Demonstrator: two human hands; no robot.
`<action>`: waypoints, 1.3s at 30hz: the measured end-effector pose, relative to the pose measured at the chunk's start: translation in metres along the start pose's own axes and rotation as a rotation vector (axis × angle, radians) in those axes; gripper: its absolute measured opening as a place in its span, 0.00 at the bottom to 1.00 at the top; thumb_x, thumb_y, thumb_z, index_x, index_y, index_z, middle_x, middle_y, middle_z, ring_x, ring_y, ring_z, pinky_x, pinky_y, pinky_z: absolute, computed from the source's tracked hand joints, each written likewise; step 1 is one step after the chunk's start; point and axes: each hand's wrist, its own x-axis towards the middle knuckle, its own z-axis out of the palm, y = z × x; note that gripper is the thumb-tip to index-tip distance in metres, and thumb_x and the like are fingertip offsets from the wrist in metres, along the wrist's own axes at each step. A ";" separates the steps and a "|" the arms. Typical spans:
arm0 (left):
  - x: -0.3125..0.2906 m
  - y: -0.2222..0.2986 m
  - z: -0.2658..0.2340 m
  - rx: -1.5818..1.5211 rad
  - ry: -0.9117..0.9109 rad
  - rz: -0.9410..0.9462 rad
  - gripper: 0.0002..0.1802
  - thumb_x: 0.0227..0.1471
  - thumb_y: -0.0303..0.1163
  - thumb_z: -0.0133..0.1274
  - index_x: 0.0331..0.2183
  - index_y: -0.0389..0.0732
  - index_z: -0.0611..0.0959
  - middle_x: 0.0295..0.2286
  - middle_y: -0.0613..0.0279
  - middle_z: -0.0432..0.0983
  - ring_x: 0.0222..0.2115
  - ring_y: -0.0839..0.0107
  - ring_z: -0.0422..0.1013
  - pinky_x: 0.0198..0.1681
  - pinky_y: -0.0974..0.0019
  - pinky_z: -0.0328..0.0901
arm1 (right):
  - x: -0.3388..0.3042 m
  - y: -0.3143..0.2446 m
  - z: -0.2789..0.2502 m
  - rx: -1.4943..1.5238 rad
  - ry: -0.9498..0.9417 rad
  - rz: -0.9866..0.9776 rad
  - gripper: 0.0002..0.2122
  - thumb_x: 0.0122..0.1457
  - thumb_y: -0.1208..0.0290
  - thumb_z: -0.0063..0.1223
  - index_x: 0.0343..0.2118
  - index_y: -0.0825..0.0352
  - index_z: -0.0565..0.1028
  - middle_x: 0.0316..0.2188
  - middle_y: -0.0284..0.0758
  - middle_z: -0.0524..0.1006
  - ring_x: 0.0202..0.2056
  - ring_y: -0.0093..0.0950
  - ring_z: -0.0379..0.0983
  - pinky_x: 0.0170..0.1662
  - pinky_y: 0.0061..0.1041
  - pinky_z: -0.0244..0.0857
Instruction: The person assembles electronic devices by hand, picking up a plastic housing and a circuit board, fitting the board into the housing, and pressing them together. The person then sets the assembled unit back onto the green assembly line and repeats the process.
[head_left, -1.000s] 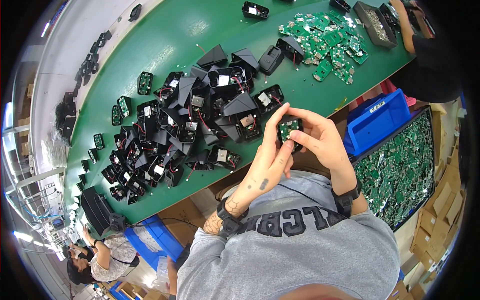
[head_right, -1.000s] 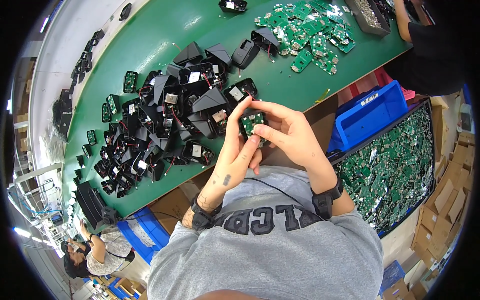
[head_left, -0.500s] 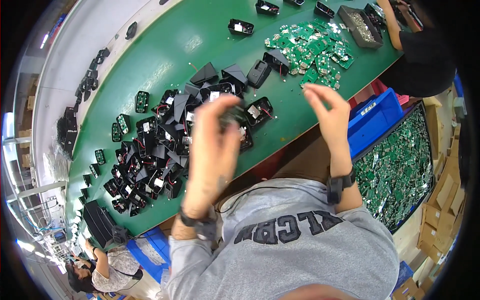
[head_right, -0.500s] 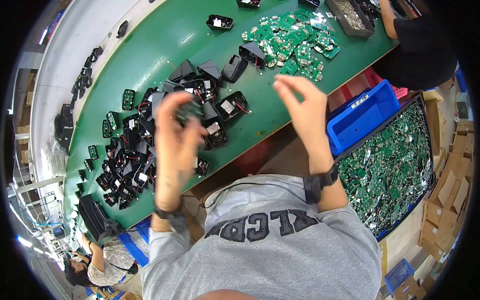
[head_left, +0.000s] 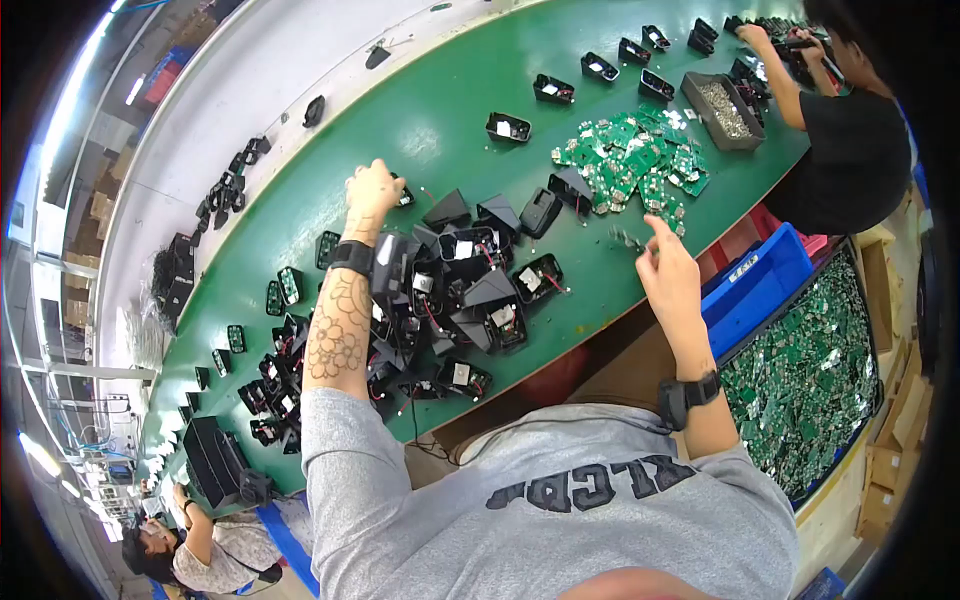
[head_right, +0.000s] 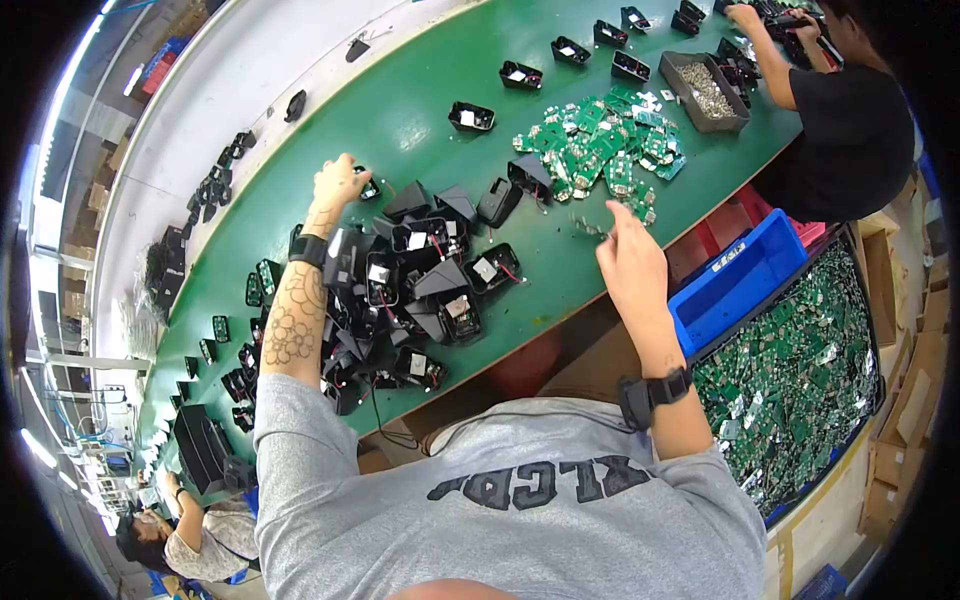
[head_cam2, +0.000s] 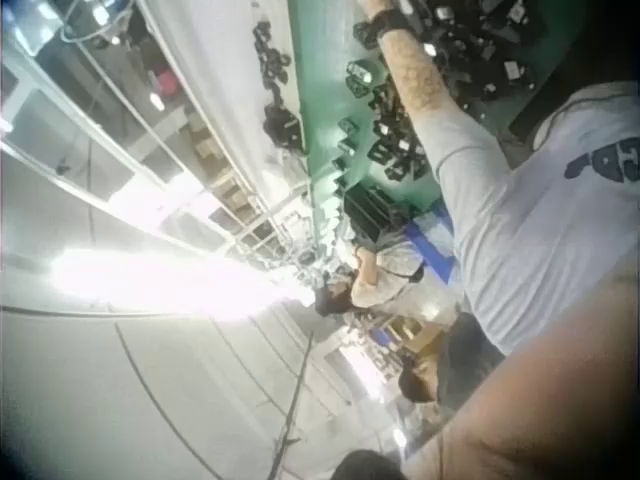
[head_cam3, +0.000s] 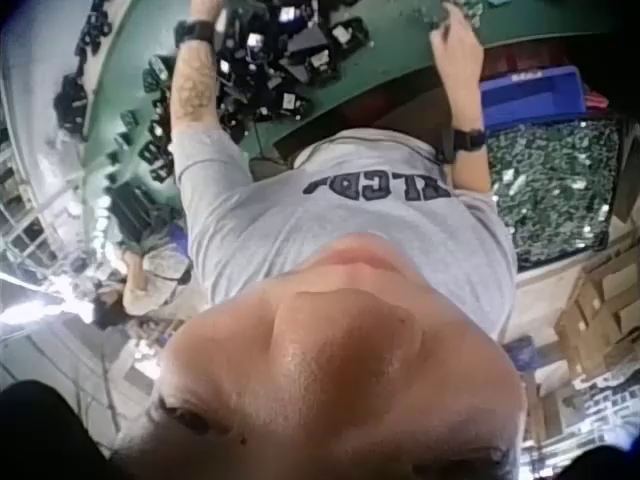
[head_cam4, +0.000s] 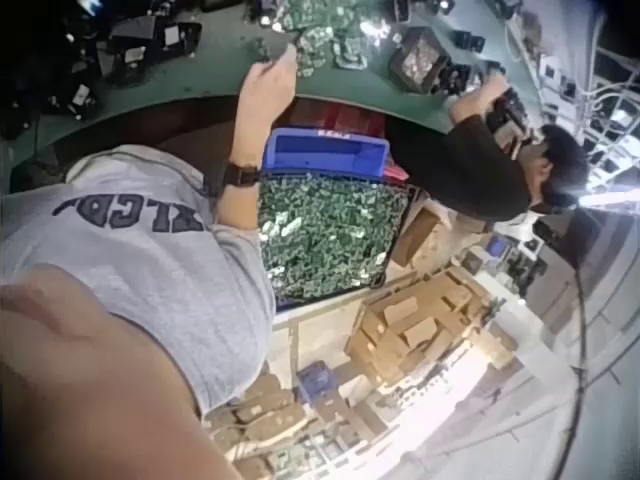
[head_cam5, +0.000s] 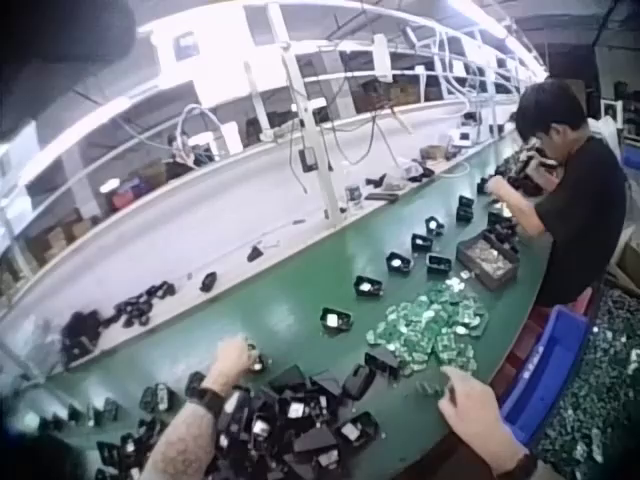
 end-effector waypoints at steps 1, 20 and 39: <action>0.003 0.026 -0.002 0.049 0.075 0.007 0.25 0.46 0.48 0.56 0.39 0.38 0.80 0.36 0.46 0.78 0.40 0.52 0.74 0.45 0.55 0.67 | -0.003 0.006 -0.005 -0.055 -0.027 -0.046 0.19 0.50 0.77 0.50 0.48 0.65 0.70 0.28 0.38 0.71 0.32 0.34 0.70 0.36 0.32 0.66; 0.012 0.160 0.010 -0.898 0.157 0.042 0.23 0.43 0.32 0.60 0.41 0.30 0.73 0.33 0.47 0.77 0.34 0.56 0.76 0.38 0.58 0.72 | 0.030 0.005 0.019 -0.157 0.066 -0.124 0.07 0.56 0.70 0.52 0.33 0.66 0.76 0.28 0.38 0.75 0.33 0.38 0.71 0.38 0.36 0.65; -0.285 0.147 -0.019 -2.132 -0.644 -0.297 0.25 0.60 0.39 0.46 0.55 0.42 0.64 0.41 0.57 0.71 0.35 0.68 0.74 0.31 0.62 0.76 | -0.058 -0.054 -0.012 1.586 -0.595 0.584 0.06 0.57 0.73 0.53 0.33 0.68 0.70 0.28 0.35 0.76 0.22 0.21 0.71 0.22 0.16 0.64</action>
